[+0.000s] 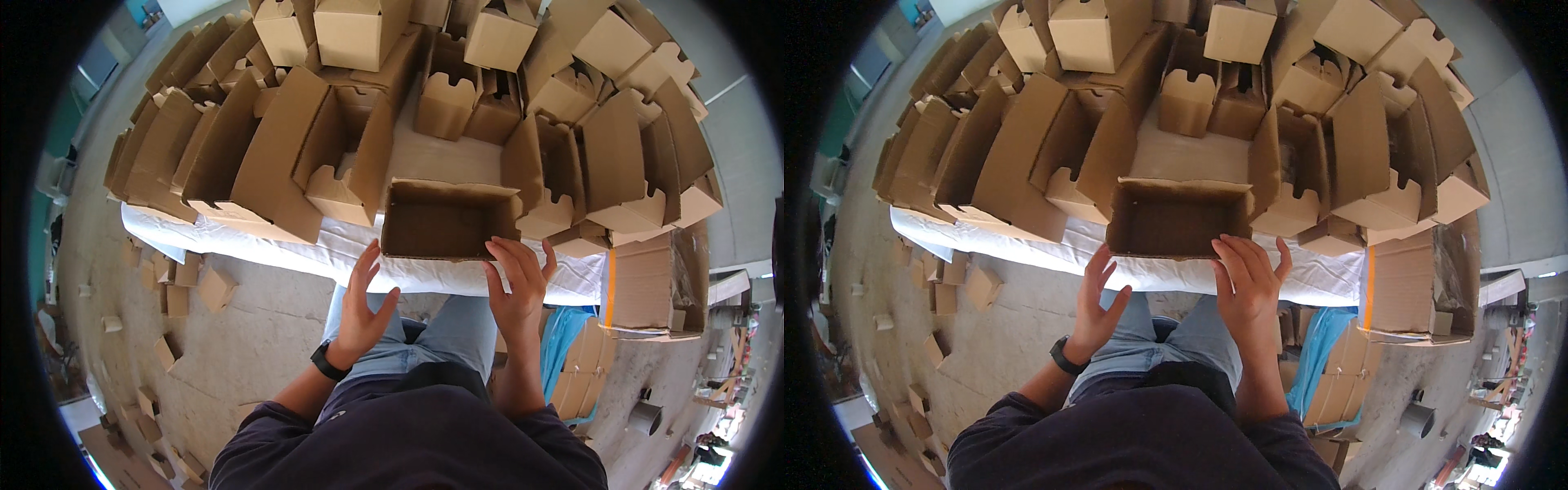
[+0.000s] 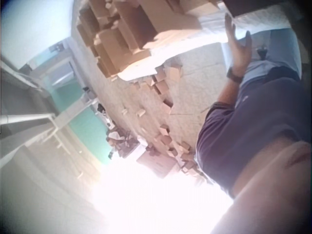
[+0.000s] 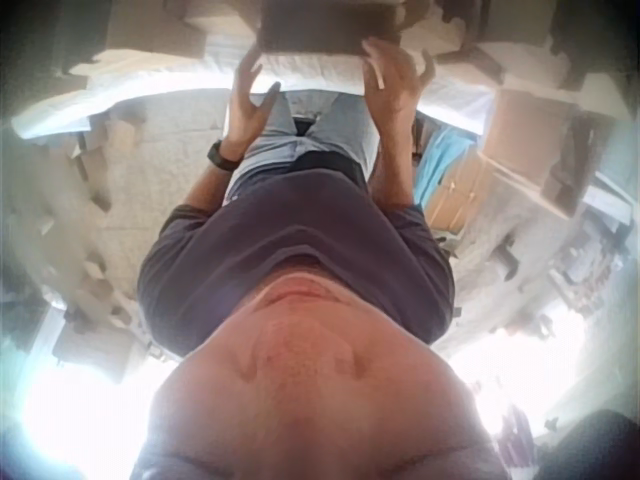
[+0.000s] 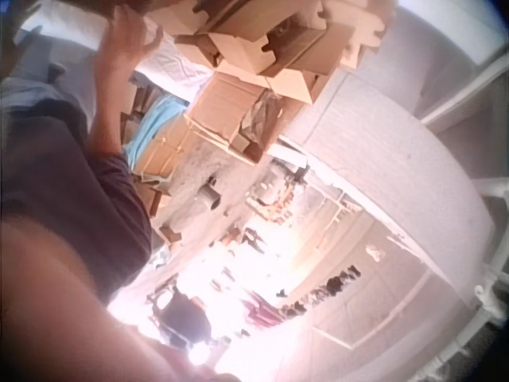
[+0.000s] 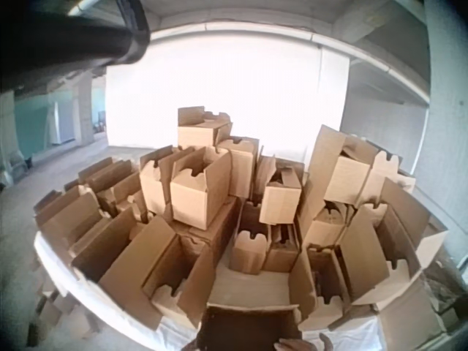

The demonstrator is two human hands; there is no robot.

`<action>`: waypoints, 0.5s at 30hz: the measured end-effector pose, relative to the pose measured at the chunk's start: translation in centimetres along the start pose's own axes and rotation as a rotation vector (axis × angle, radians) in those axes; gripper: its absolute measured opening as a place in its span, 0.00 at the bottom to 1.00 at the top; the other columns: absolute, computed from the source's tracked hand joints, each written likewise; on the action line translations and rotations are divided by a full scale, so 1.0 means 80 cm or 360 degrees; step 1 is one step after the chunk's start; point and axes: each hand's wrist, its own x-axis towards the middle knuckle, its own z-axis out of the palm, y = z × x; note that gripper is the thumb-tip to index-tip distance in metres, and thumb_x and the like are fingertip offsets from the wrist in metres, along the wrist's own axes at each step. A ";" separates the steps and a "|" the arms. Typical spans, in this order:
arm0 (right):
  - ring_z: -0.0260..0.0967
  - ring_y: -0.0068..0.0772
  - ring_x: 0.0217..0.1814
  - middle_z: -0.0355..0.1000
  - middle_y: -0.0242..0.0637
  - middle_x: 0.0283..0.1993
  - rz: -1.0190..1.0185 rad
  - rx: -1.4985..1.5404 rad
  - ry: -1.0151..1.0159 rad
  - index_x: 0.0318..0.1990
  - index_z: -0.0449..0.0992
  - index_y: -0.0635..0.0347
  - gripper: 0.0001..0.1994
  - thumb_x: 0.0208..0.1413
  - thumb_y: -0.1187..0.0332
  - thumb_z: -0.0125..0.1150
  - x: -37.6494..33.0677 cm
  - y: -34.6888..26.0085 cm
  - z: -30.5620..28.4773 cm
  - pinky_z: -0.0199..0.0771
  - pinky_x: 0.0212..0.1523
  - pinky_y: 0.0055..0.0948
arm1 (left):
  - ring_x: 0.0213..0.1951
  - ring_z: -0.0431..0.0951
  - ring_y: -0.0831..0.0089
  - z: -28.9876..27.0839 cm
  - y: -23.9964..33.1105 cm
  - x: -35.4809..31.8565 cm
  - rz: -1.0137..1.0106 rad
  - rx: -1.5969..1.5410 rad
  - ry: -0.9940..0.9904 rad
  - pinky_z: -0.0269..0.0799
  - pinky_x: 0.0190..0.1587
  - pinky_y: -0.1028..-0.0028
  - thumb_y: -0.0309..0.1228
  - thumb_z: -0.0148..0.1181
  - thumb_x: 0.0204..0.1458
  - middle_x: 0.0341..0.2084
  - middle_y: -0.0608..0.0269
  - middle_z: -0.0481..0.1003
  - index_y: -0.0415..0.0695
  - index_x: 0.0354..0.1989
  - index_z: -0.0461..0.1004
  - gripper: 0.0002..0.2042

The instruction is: The person folds cardboard boxes by hand, including inserting the bottom flaps and placing each box onto a table among others.

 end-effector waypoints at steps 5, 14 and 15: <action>0.74 0.35 0.51 0.77 0.34 0.45 -0.0024 0.0073 -0.0042 0.42 0.79 0.56 0.12 0.48 0.76 0.67 0.002 0.002 -0.002 0.53 0.67 0.52 | 0.70 0.55 0.53 0.005 0.000 0.002 0.0060 -0.0035 0.0049 0.59 0.66 0.58 0.18 0.59 0.51 0.70 0.46 0.50 0.40 0.69 0.52 0.35; 0.75 0.39 0.45 0.77 0.36 0.38 -0.0013 0.0267 0.0064 0.37 0.78 0.60 0.09 0.46 0.77 0.67 0.000 -0.002 0.014 0.69 0.55 0.49 | 0.69 0.56 0.56 0.010 -0.004 -0.003 -0.0007 -0.0100 -0.0001 0.57 0.67 0.58 0.18 0.59 0.52 0.69 0.47 0.52 0.36 0.70 0.48 0.36; 0.75 0.40 0.45 0.77 0.37 0.38 -0.0024 0.0262 0.0070 0.37 0.78 0.60 0.09 0.46 0.77 0.67 -0.001 -0.002 0.014 0.70 0.54 0.48 | 0.69 0.56 0.56 0.010 -0.005 -0.003 -0.0002 -0.0114 -0.0004 0.57 0.67 0.58 0.17 0.59 0.52 0.69 0.47 0.52 0.36 0.70 0.48 0.37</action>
